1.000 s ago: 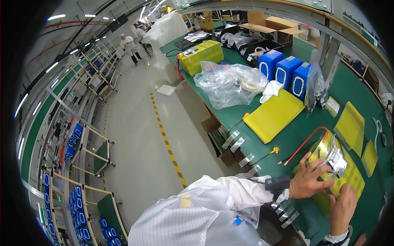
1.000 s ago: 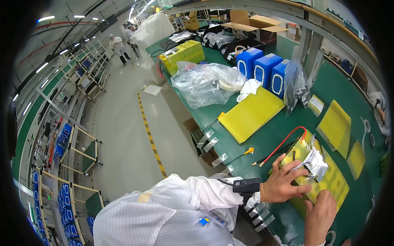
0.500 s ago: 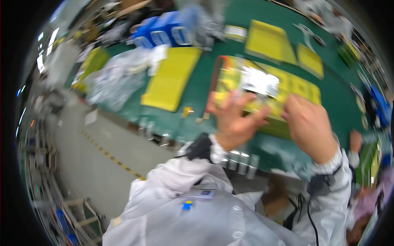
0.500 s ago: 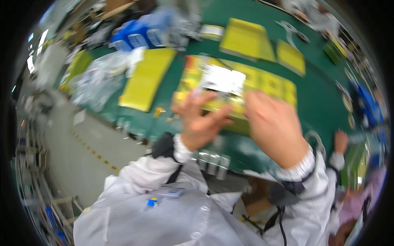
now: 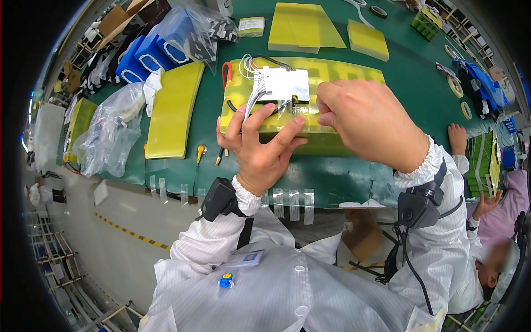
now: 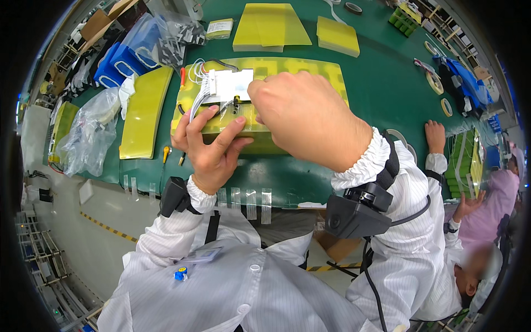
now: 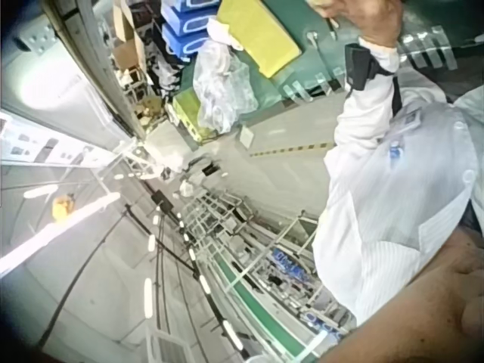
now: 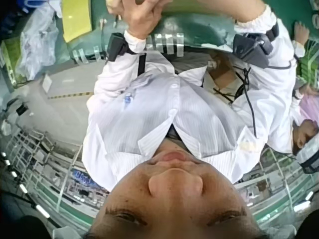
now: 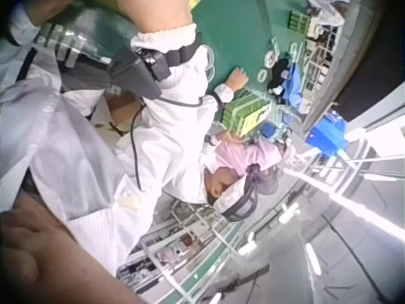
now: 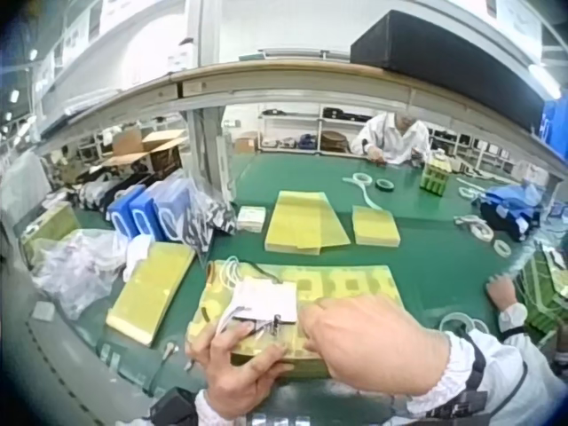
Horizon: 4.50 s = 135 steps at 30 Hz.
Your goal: Using a multimeter to test voltage on a large battery pack and applying insulation tape.
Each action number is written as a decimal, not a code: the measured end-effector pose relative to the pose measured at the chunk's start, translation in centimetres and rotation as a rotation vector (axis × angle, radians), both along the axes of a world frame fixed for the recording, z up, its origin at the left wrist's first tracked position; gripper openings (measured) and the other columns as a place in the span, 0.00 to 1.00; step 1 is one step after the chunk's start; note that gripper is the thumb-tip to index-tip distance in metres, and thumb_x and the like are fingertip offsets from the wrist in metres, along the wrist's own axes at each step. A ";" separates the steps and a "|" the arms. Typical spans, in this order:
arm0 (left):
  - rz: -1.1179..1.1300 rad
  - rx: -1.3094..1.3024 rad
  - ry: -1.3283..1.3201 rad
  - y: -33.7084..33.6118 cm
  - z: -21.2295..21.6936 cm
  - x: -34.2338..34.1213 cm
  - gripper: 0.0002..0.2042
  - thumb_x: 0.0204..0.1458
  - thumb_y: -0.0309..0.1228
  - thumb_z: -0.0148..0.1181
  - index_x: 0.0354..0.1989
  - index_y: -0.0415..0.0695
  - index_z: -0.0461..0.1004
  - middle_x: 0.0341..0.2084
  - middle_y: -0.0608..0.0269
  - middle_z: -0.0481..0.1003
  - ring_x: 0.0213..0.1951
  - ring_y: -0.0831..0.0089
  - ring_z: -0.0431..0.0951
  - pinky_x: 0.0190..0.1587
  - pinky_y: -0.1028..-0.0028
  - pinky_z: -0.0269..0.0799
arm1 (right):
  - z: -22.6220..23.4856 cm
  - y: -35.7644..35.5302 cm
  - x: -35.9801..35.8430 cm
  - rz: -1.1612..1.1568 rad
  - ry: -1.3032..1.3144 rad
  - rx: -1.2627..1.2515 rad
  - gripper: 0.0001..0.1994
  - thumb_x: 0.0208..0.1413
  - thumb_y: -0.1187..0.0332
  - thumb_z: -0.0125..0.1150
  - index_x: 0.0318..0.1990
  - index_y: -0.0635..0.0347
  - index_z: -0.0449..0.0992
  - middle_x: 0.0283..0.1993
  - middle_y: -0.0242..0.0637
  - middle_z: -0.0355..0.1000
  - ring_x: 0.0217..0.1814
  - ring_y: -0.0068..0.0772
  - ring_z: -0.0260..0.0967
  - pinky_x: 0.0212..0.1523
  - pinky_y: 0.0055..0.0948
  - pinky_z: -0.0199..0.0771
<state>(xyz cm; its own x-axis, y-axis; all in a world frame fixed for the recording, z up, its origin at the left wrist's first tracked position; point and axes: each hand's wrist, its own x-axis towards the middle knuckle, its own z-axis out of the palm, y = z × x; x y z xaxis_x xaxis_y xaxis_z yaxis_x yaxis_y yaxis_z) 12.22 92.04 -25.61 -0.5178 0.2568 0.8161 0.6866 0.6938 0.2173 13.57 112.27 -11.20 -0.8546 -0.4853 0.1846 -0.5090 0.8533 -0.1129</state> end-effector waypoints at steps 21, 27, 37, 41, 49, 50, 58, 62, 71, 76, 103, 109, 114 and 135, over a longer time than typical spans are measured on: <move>0.020 -0.030 0.030 -0.2 -0.6 -0.4 0.20 0.43 0.49 0.73 0.48 0.77 0.82 0.55 0.70 0.70 0.64 0.58 0.57 0.65 0.45 0.40 | 0.1 0.0 -1.2 0.001 -0.038 0.010 0.07 0.49 0.72 0.68 0.32 0.64 0.77 0.30 0.44 0.77 0.37 0.50 0.77 0.35 0.45 0.77; 0.016 -0.019 0.026 -0.1 -0.5 -0.3 0.20 0.43 0.48 0.73 0.48 0.78 0.81 0.55 0.70 0.70 0.64 0.58 0.57 0.65 0.45 0.40 | 0.3 0.1 -1.5 -0.016 -0.108 -0.017 0.06 0.50 0.70 0.69 0.32 0.62 0.79 0.31 0.43 0.78 0.39 0.50 0.78 0.38 0.45 0.76; 0.012 -0.010 0.038 0.0 -0.6 -0.4 0.19 0.43 0.48 0.74 0.47 0.78 0.82 0.55 0.70 0.71 0.63 0.59 0.57 0.65 0.45 0.40 | 0.2 0.5 -2.9 0.027 -0.204 0.028 0.07 0.51 0.70 0.69 0.31 0.64 0.79 0.31 0.47 0.77 0.39 0.53 0.77 0.39 0.46 0.75; 0.004 -0.033 0.060 0.0 0.0 -0.2 0.18 0.44 0.45 0.74 0.47 0.67 0.85 0.56 0.67 0.71 0.62 0.55 0.57 0.65 0.57 0.50 | -0.3 0.8 -3.4 0.012 -0.261 -0.021 0.08 0.49 0.70 0.68 0.29 0.62 0.73 0.29 0.46 0.73 0.38 0.55 0.70 0.39 0.46 0.68; 0.016 0.002 0.048 0.1 -0.6 -0.7 0.20 0.41 0.47 0.76 0.46 0.77 0.83 0.55 0.73 0.71 0.63 0.59 0.57 0.65 0.49 0.42 | 0.7 1.2 -4.9 -0.088 -0.302 -0.087 0.14 0.48 0.66 0.72 0.27 0.65 0.72 0.23 0.45 0.70 0.27 0.49 0.66 0.31 0.43 0.66; 0.002 0.009 0.051 0.2 -0.6 -0.6 0.20 0.41 0.47 0.76 0.46 0.77 0.83 0.55 0.73 0.71 0.63 0.59 0.57 0.65 0.49 0.42 | 0.6 1.7 -4.9 -0.103 -0.299 -0.083 0.14 0.48 0.66 0.72 0.27 0.65 0.72 0.23 0.45 0.70 0.27 0.49 0.66 0.31 0.43 0.66; 0.028 -0.006 0.045 0.0 -0.8 -0.4 0.18 0.43 0.48 0.75 0.46 0.77 0.82 0.54 0.73 0.71 0.63 0.60 0.58 0.66 0.48 0.41 | -3.2 0.5 2.2 -0.004 0.389 -0.299 0.09 0.46 0.66 0.72 0.30 0.60 0.80 0.28 0.36 0.70 0.30 0.41 0.70 0.30 0.40 0.69; 0.032 0.004 0.034 -0.1 -0.4 -0.4 0.19 0.43 0.47 0.75 0.46 0.77 0.82 0.55 0.73 0.71 0.63 0.60 0.58 0.65 0.48 0.41 | -5.3 0.3 1.9 0.082 0.508 -0.148 0.10 0.44 0.66 0.71 0.32 0.59 0.81 0.31 0.29 0.69 0.34 0.33 0.67 0.35 0.35 0.66; -0.002 -0.023 0.039 -0.1 0.1 -0.3 0.18 0.45 0.44 0.74 0.48 0.65 0.85 0.56 0.68 0.71 0.63 0.57 0.57 0.65 0.60 0.50 | -6.7 0.4 2.0 0.067 0.564 -0.061 0.13 0.47 0.64 0.70 0.38 0.61 0.80 0.33 0.29 0.69 0.35 0.32 0.67 0.40 0.38 0.63; -0.003 -0.029 0.032 -0.1 0.0 -0.2 0.19 0.44 0.44 0.74 0.48 0.65 0.85 0.56 0.68 0.71 0.63 0.57 0.57 0.65 0.60 0.51 | -7.3 0.3 2.1 0.027 0.548 -0.055 0.14 0.48 0.61 0.69 0.40 0.59 0.78 0.36 0.29 0.69 0.36 0.33 0.67 0.40 0.39 0.62; 0.024 0.014 0.057 0.1 -0.3 -0.3 0.18 0.43 0.48 0.73 0.46 0.73 0.84 0.56 0.71 0.71 0.63 0.58 0.57 0.64 0.59 0.47 | -7.4 -1.1 2.9 -0.012 0.508 -0.177 0.20 0.37 0.69 0.75 0.42 0.59 0.82 0.30 0.28 0.67 0.33 0.33 0.65 0.40 0.36 0.60; 0.030 0.033 0.058 0.2 -0.7 -0.4 0.18 0.43 0.50 0.72 0.46 0.76 0.83 0.54 0.72 0.71 0.63 0.61 0.58 0.64 0.53 0.44 | -6.4 -1.2 2.5 -0.052 0.453 -0.167 0.18 0.37 0.67 0.76 0.40 0.56 0.83 0.30 0.26 0.68 0.34 0.33 0.65 0.41 0.36 0.59; 0.036 0.035 0.064 0.1 -0.7 -0.3 0.19 0.43 0.51 0.72 0.47 0.79 0.81 0.53 0.73 0.71 0.62 0.62 0.60 0.65 0.46 0.41 | -5.2 -1.2 2.7 -0.115 0.369 -0.105 0.17 0.38 0.64 0.76 0.39 0.52 0.83 0.31 0.25 0.69 0.36 0.32 0.65 0.42 0.37 0.58; 0.027 0.032 0.040 0.0 -0.9 -0.6 0.17 0.45 0.52 0.70 0.47 0.76 0.82 0.52 0.74 0.73 0.63 0.63 0.60 0.67 0.45 0.39 | -7.0 -0.4 2.4 -0.004 0.553 -0.063 0.17 0.45 0.63 0.71 0.41 0.63 0.81 0.29 0.30 0.69 0.31 0.35 0.65 0.41 0.38 0.61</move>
